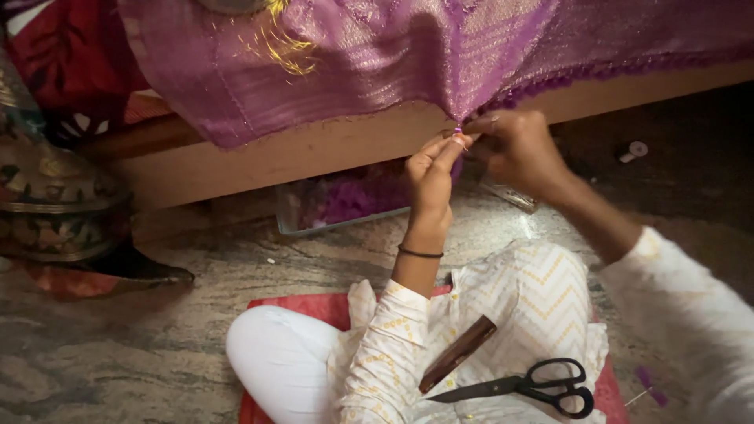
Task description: Sewing and cutting purple tassels onto the edge of a pink fabric garment.
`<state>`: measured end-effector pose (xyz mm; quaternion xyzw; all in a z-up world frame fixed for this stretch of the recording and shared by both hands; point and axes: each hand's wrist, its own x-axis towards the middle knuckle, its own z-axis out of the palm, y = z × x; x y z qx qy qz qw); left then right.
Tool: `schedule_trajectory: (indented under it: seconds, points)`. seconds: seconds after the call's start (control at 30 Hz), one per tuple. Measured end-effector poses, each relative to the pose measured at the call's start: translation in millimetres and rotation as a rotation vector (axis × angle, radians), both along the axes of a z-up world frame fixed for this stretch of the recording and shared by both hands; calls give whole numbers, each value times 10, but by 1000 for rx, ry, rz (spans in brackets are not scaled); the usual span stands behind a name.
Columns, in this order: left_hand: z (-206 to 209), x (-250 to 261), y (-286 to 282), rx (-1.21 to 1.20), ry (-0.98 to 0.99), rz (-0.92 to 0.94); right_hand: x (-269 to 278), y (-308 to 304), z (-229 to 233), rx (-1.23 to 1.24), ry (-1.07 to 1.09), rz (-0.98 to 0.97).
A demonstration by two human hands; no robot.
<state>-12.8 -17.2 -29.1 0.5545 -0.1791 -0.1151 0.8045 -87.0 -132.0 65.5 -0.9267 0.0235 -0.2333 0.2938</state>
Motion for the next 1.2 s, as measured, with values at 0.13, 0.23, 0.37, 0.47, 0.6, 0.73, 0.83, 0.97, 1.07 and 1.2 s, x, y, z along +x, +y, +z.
schedule_trajectory:
  seconds: [0.13,0.23,0.37,0.47,0.6,0.73,0.83,0.97,1.07,1.2]
  points:
    - [64,-32,39,-199,176,-144,-11,-122,-353,100,-18,-59]
    - [264,-43,137,79,-206,110,-207,-180,-106,-233,-3,52]
    - [365,-125,206,444,-537,386,-143,-147,358,-547,-32,192]
    - [422,-197,221,488,-565,393,288,-64,668,-675,-63,351]
    - [582,-302,294,592,-672,592,704,10,699,-852,63,382]
    - [598,-255,250,604,-754,602,312,89,632,-677,-337,284]
    - [431,-174,164,488,-518,478,-30,-9,80,-202,-188,18]
    - [312,-149,145,56,-69,134,-2,38,-275,97,-145,-25]
    - [337,-126,195,-104,-26,38,-36,24,-205,193,-140,-4]
    - [450,-137,234,156,-302,234,-213,-51,223,-240,-147,88]
